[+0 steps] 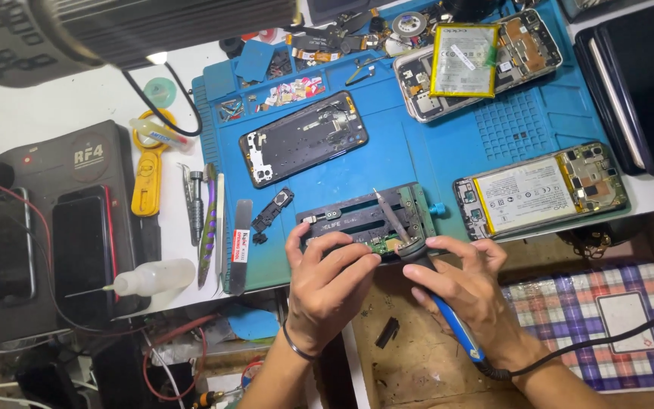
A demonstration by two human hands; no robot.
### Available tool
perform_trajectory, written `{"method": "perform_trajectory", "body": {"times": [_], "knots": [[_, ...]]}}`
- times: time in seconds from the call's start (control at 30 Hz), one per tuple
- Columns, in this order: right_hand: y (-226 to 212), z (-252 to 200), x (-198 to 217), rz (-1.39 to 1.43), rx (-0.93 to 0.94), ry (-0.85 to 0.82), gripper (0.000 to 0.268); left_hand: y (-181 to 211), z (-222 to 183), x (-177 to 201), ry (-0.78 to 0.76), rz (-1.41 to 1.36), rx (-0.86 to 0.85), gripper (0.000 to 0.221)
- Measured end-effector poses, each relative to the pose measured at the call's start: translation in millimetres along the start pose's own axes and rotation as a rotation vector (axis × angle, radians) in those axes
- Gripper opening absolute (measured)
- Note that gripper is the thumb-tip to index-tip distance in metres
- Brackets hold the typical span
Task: Soldering components on a mobile phone circuit board using a soldering iron and a probe.
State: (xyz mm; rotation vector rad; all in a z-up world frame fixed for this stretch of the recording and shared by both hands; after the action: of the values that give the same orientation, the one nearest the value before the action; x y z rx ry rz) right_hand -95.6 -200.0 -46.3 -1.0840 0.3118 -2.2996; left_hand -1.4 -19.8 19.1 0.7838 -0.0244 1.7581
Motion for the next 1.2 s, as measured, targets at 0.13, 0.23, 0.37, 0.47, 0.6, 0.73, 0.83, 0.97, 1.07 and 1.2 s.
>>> {"method": "perform_trajectory", "body": {"times": [0.13, 0.23, 0.37, 0.47, 0.6, 0.73, 0.83, 0.97, 1.07, 1.2], "knots": [[-4.6, 5.8, 4.0, -0.001, -0.017, -0.028, 0.052, 0.3, 2.4, -1.9, -0.006, 0.002, 0.023, 0.009], [-5.2, 7.5, 4.4, 0.008, -0.022, -0.026, 0.049, 0.5, 5.3, -2.2, -0.033, -0.018, 0.062, 0.008], [-5.1, 7.3, 4.8, 0.015, -0.016, -0.034, 0.046, -0.1, 6.1, -2.9, -0.056, -0.014, 0.1, 0.007], [-3.4, 3.3, 3.9, 0.026, -0.031, -0.051, 0.057, 0.9, 10.2, -1.7, -0.089, 0.008, 0.092, 0.007], [-4.5, 5.9, 4.7, 0.019, -0.031, -0.048, 0.055, 4.6, 14.7, -1.3, -0.122, 0.045, 0.096, 0.014], [-2.3, 0.8, 3.1, 0.073, -0.056, -0.028, 0.05, 5.4, 15.3, -0.9, -0.135, 0.073, 0.091, 0.015], [5.2, -9.1, 0.2, 0.147, -0.068, 0.144, 0.034, 5.0, 14.3, -0.9, -0.134, 0.072, 0.1, 0.015], [-0.6, -4.6, 34.5, 0.27, -0.205, 0.231, 0.014, 2.1, 9.9, -1.5, -0.113, 0.044, 0.121, 0.012], [-7.3, 4.5, 49.2, 0.426, -0.444, 0.286, 0.016, 1.1, 9.7, -1.5, -0.106, 0.03, 0.127, 0.011], [11.1, -12.5, 35.3, 0.565, -0.541, 0.512, 0.021, 1.1, 9.1, -3.2, -0.113, 0.027, 0.139, 0.012]]}}
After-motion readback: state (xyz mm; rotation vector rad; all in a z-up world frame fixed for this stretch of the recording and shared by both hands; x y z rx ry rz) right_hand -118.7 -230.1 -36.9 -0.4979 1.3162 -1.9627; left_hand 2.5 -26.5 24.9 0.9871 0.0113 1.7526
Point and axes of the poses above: each hand's wrist, its own z-axis towards the middle knuckle, its own x-axis out of the back of the hand, y = z × x, the point moved 4 cm from there along z, towards the middle knuckle, and after that the axes turned 10 degrees about y, right-handed, at the moved point
